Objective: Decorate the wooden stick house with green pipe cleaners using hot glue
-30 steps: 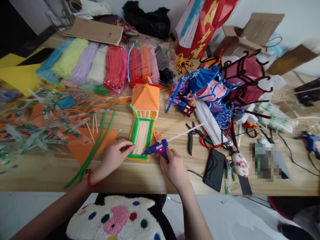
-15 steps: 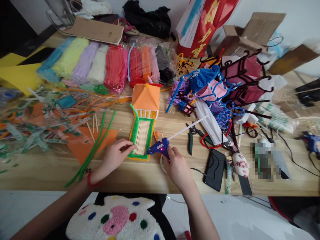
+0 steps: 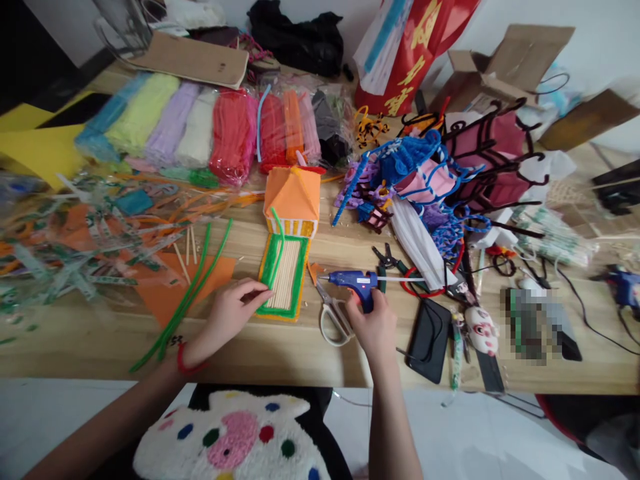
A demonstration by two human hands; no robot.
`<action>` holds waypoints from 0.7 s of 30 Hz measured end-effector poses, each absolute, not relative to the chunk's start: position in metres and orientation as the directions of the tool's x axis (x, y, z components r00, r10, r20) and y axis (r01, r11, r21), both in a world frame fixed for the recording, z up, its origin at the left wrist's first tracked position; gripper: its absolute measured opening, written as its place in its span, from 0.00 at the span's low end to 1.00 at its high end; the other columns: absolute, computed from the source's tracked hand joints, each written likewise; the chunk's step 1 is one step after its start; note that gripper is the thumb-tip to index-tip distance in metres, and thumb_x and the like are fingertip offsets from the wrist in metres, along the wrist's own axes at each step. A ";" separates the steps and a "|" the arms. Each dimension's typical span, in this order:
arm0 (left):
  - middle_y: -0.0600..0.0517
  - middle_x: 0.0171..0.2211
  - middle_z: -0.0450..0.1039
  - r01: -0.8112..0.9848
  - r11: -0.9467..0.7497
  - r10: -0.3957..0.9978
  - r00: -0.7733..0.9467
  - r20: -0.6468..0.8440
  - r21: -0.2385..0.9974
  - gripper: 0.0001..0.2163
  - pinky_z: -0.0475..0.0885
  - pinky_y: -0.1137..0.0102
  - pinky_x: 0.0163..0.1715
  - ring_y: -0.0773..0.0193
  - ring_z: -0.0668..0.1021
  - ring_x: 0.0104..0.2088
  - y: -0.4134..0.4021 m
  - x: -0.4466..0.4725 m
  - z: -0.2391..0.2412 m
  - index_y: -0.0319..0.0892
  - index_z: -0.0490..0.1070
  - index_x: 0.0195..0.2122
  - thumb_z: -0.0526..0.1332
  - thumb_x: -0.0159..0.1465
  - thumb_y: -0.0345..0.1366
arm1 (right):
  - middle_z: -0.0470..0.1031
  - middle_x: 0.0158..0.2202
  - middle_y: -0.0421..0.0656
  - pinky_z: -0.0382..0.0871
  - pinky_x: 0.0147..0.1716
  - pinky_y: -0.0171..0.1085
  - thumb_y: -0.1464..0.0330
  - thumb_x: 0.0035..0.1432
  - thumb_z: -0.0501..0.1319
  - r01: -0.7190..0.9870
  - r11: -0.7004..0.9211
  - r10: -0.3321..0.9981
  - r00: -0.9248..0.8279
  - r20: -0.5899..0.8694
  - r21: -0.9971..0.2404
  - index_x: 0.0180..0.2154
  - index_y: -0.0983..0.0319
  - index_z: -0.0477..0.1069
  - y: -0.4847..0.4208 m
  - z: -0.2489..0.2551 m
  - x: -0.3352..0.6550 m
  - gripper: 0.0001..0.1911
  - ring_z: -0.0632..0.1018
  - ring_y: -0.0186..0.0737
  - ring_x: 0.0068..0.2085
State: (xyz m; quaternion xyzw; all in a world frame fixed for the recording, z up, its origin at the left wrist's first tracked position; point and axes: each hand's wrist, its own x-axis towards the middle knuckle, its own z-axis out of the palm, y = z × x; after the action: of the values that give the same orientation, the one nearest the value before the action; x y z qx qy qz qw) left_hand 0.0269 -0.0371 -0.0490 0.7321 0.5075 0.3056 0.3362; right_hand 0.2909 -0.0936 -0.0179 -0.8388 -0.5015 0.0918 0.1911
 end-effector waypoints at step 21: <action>0.53 0.30 0.74 0.568 -0.384 0.890 0.438 0.127 0.728 0.08 0.68 0.72 0.33 0.66 0.76 0.33 -0.042 0.027 -0.041 0.43 0.73 0.30 0.58 0.64 0.39 | 0.67 0.36 0.52 0.66 0.40 0.51 0.53 0.51 0.56 0.753 -0.506 0.777 0.610 0.157 -0.421 0.36 0.61 0.56 -0.045 -0.071 0.272 0.20 0.70 0.57 0.41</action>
State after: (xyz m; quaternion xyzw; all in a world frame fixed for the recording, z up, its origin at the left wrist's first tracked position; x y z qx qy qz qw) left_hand 0.0272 -0.0415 -0.0409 0.7899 0.4615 0.2607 0.3084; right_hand 0.2723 -0.0445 -0.0712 -0.8675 -0.4408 0.0262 0.2292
